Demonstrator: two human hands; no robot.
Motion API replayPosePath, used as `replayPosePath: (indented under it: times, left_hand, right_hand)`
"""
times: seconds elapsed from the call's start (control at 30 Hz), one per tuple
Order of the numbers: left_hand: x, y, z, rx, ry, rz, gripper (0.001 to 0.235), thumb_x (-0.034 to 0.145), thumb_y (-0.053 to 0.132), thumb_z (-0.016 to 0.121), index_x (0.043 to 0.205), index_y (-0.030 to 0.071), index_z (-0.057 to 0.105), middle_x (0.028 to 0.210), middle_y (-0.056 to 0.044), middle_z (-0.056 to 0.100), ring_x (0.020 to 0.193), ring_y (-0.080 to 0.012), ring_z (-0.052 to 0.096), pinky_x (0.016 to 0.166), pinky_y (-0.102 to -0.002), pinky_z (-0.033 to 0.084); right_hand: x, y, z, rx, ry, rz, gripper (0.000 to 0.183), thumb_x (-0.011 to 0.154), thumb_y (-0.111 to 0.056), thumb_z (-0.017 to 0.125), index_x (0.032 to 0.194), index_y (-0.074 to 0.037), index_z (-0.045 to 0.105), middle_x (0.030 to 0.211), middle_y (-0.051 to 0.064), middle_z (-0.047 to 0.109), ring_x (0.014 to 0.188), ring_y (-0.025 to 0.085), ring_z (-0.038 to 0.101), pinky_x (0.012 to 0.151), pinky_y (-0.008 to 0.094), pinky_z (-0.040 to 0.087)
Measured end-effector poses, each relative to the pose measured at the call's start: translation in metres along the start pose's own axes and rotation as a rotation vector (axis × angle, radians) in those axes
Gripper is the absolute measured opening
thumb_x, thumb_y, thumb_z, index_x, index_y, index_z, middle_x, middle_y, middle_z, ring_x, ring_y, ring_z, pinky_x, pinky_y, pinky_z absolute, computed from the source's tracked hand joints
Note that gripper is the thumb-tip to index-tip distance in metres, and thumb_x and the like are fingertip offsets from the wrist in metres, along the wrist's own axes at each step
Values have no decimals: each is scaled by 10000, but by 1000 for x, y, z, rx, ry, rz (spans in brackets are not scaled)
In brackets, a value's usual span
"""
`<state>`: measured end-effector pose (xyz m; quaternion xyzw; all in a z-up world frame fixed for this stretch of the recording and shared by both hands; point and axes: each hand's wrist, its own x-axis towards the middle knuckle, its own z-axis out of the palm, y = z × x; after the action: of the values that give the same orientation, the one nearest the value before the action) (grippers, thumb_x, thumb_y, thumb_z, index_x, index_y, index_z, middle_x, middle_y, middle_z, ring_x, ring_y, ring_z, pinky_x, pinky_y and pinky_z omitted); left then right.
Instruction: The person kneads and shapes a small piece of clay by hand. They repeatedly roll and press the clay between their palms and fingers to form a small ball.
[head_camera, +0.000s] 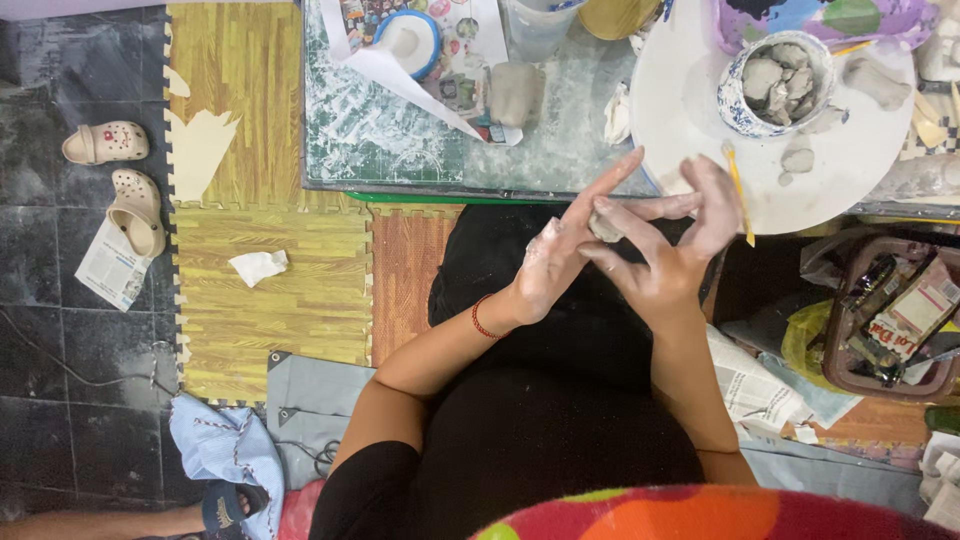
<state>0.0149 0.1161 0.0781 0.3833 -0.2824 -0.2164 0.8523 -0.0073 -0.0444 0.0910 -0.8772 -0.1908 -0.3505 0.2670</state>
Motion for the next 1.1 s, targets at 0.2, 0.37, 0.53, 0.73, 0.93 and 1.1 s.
replayPosePath:
  times: [0.2, 0.37, 0.53, 0.73, 0.93, 1.1]
  left_hand:
    - [9, 1, 7, 56, 44, -34, 826, 1067, 597, 238, 1660, 57, 41, 1733, -91, 146, 1561, -335, 366, 1333, -500, 248]
    - [3, -9, 3, 217, 112, -88, 748, 1115, 616, 213, 1587, 42, 304, 1325, -121, 589, 1167, -220, 573, 1036, -383, 448]
    - [-4, -15, 6, 431, 190, -107, 627, 1135, 579, 294, 1173, 17, 570, 923, -43, 570, 843, -126, 496, 781, -288, 438]
    - [6, -14, 8, 924, 112, 102, 356, 1146, 376, 420, 1167, 51, 565, 1002, -113, 650, 883, -291, 666, 779, -351, 535]
    - [8, -14, 4, 1069, 137, 113, 182, 1066, 224, 551, 1093, 48, 591, 969, -118, 646, 864, -340, 664, 764, -417, 531]
    - [9, -13, -1, 1151, 216, 199, 142, 1033, 157, 634, 1100, 39, 592, 1000, -109, 656, 876, -335, 667, 778, -412, 540]
  right_hand:
    - [-7, 6, -2, 183, 134, 158, 231, 946, -369, 774, 1047, -164, 742, 1305, 116, 587, 1358, 319, 453, 1145, 475, 397]
    - [-10, 10, 5, 594, 231, 376, 345, 1102, -356, 605, 1018, -22, 589, 968, 57, 570, 961, 150, 514, 867, 305, 449]
    - [-18, 11, 1, 666, 185, 462, 251, 1132, -199, 604, 1008, 7, 531, 929, 87, 560, 781, 150, 515, 705, 268, 461]
    - [-17, 11, 3, 584, 192, 372, 239, 1120, -150, 623, 965, 21, 559, 939, 107, 594, 834, 198, 554, 739, 298, 477]
    - [1, -5, -17, 202, 91, 218, 353, 1118, -298, 546, 1095, -1, 735, 1143, 154, 698, 1025, 273, 573, 867, 361, 488]
    - [11, -20, -31, 324, -128, 338, 635, 1147, -489, 303, 1391, -20, 655, 1380, 131, 680, 1272, 261, 568, 1110, 405, 445]
